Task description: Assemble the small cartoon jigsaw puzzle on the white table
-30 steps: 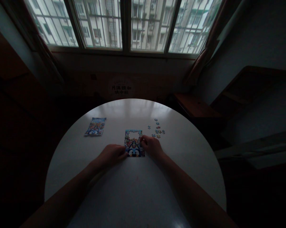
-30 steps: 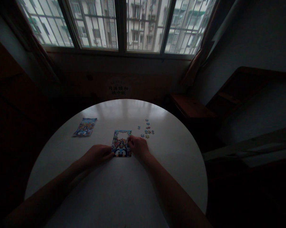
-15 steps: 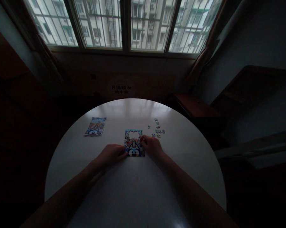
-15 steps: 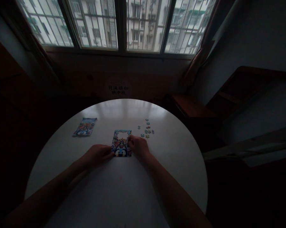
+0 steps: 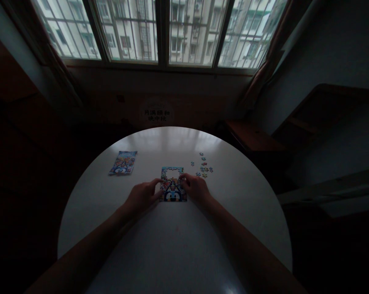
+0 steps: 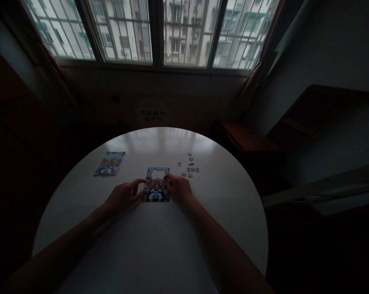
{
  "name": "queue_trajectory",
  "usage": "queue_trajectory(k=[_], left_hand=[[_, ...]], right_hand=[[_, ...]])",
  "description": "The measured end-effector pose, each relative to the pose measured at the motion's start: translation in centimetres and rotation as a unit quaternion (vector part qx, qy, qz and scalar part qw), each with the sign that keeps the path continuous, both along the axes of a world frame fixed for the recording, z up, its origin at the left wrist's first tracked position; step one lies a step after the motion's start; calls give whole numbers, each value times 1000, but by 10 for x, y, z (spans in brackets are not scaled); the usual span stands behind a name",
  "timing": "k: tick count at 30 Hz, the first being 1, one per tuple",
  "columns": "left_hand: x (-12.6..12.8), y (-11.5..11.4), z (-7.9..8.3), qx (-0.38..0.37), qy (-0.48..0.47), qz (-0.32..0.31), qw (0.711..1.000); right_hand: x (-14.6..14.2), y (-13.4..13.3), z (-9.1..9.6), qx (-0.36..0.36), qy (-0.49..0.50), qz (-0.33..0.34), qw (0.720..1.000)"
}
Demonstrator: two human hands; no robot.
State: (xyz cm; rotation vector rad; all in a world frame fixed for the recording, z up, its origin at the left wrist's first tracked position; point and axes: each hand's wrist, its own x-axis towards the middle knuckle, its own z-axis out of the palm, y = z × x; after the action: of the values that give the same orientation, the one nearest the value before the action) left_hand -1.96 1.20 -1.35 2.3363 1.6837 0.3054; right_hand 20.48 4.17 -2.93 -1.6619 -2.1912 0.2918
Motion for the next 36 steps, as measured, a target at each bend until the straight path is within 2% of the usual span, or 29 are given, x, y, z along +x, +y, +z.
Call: queue_trajectory(k=[3,10,18,36], left_hand=[[0,0,1,-11,15,17,1000],[-1,0,2,-31,21,-12,999],[-3,1,-1,-23,15,-24,999],[-3,1,1,-29,25,-28,999]], right_hand=[[0,0,0,2,0,7,1000],[-1,0,1,0,-2,3,1000],[0,-1,2,-2,0,-2,1000],[-1,-1,4,-12,-2,11,1000]])
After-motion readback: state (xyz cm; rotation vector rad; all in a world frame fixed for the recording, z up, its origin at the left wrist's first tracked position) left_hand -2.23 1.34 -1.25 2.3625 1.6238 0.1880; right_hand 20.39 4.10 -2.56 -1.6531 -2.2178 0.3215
